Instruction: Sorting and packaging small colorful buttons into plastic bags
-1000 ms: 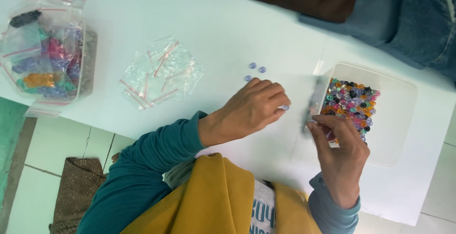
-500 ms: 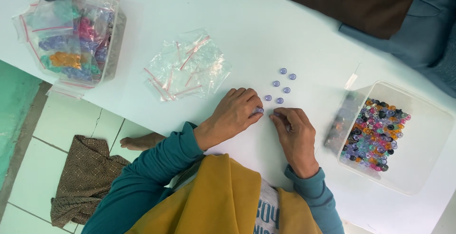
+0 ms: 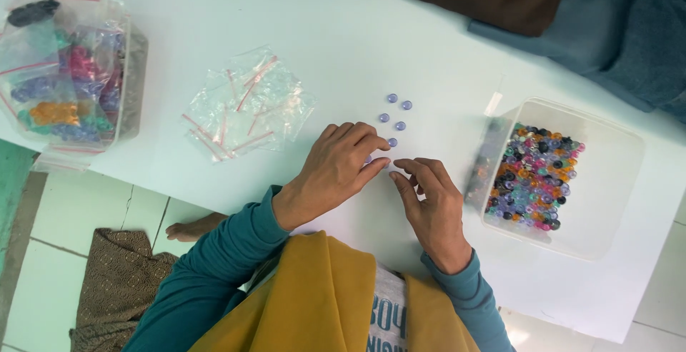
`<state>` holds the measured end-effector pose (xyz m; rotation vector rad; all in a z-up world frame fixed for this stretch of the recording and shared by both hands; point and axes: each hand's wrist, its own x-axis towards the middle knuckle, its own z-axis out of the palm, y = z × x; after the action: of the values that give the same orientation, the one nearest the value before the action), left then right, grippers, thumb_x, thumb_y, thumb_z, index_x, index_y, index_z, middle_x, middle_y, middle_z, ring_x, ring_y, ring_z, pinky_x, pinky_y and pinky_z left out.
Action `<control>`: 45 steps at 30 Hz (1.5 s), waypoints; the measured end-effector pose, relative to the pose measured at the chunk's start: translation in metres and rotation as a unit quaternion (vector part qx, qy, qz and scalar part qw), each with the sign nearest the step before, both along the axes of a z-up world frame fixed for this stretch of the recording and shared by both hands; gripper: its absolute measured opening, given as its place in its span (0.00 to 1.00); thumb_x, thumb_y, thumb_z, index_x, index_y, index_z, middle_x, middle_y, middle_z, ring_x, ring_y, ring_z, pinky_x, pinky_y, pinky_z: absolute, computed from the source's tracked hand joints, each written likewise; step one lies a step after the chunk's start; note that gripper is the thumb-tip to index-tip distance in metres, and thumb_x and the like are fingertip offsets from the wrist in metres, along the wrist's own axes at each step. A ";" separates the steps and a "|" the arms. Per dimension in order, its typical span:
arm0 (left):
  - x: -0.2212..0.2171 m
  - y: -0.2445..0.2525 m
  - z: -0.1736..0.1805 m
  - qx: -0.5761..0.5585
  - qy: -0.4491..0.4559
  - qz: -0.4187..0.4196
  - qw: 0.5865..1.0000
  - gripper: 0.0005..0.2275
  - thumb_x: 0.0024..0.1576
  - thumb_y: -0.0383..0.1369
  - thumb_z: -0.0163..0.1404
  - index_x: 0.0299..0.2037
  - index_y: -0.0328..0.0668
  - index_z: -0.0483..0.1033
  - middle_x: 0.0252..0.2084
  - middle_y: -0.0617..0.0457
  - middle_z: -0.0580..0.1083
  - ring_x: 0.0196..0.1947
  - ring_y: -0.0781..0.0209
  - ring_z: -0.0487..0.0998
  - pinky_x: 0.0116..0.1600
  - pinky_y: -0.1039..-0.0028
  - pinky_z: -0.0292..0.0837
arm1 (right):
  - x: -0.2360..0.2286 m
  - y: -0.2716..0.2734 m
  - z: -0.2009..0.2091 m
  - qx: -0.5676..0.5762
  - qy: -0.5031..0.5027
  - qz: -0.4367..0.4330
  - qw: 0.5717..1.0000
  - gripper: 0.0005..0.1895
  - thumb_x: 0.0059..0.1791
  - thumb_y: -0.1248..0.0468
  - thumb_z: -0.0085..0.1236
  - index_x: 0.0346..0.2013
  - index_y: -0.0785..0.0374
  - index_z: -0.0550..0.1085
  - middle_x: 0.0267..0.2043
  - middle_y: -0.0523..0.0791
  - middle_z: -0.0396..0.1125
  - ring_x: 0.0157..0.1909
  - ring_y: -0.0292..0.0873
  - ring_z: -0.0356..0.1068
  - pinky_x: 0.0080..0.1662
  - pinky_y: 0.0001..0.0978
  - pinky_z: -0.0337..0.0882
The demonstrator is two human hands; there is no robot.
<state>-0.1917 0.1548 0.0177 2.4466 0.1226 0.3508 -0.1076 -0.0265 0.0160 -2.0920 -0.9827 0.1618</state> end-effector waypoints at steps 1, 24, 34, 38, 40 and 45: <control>0.007 -0.007 0.007 -0.001 -0.002 -0.008 1.000 0.07 0.61 0.32 0.55 0.46 0.41 0.75 0.39 0.51 0.70 0.38 0.50 0.74 0.42 0.64 0.67 | 0.002 -0.007 0.008 -0.001 -0.002 -0.008 1.000 0.08 0.50 0.68 0.66 0.44 0.65 0.80 0.35 0.47 0.68 0.30 0.42 0.71 0.32 0.31 0.74; 0.160 -0.178 0.004 0.334 0.094 -0.177 0.921 0.03 0.51 0.26 0.60 0.27 0.43 0.83 0.27 0.45 0.76 0.32 0.56 0.72 0.50 0.55 0.55 | 0.101 -0.122 0.037 -0.435 0.032 -0.116 0.893 0.10 0.48 0.67 0.65 0.44 0.62 0.83 0.38 0.51 0.73 0.38 0.52 0.77 0.35 0.45 0.79; 0.160 -0.180 -0.006 0.329 0.079 -0.172 0.925 0.04 0.51 0.26 0.59 0.26 0.45 0.83 0.26 0.46 0.78 0.31 0.55 0.74 0.50 0.55 0.55 | 0.097 -0.119 0.045 -0.415 0.051 -0.119 0.901 0.11 0.48 0.68 0.64 0.44 0.65 0.83 0.37 0.52 0.73 0.38 0.54 0.77 0.35 0.47 0.78; 0.159 -0.177 -0.019 0.264 -0.038 -0.155 0.951 0.04 0.46 0.22 0.60 0.22 0.40 0.80 0.23 0.45 0.75 0.28 0.51 0.73 0.48 0.53 0.57 | 0.097 -0.124 0.037 -0.375 0.048 -0.141 0.915 0.08 0.48 0.69 0.63 0.42 0.66 0.82 0.33 0.51 0.72 0.35 0.53 0.75 0.35 0.50 0.77; 0.156 -0.173 -0.020 0.230 -0.085 -0.150 0.958 0.05 0.43 0.21 0.61 0.21 0.39 0.79 0.22 0.44 0.74 0.27 0.49 0.73 0.47 0.53 0.58 | 0.095 -0.127 0.036 -0.364 0.046 -0.149 0.918 0.08 0.49 0.68 0.63 0.41 0.66 0.82 0.32 0.50 0.71 0.34 0.52 0.74 0.35 0.49 0.76; 0.122 -0.136 0.023 0.137 -0.198 -0.146 0.960 0.09 0.41 0.15 0.60 0.21 0.36 0.73 0.21 0.46 0.66 0.25 0.47 0.70 0.44 0.59 0.59 | 0.084 -0.121 0.048 -0.254 0.016 -0.172 0.952 0.08 0.51 0.70 0.63 0.45 0.69 0.82 0.34 0.52 0.71 0.36 0.52 0.74 0.35 0.48 0.75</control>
<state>-0.0692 0.0193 0.0404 2.5556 -0.4839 0.7542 -0.0238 -0.1475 0.0636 -2.6858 -0.5763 0.2922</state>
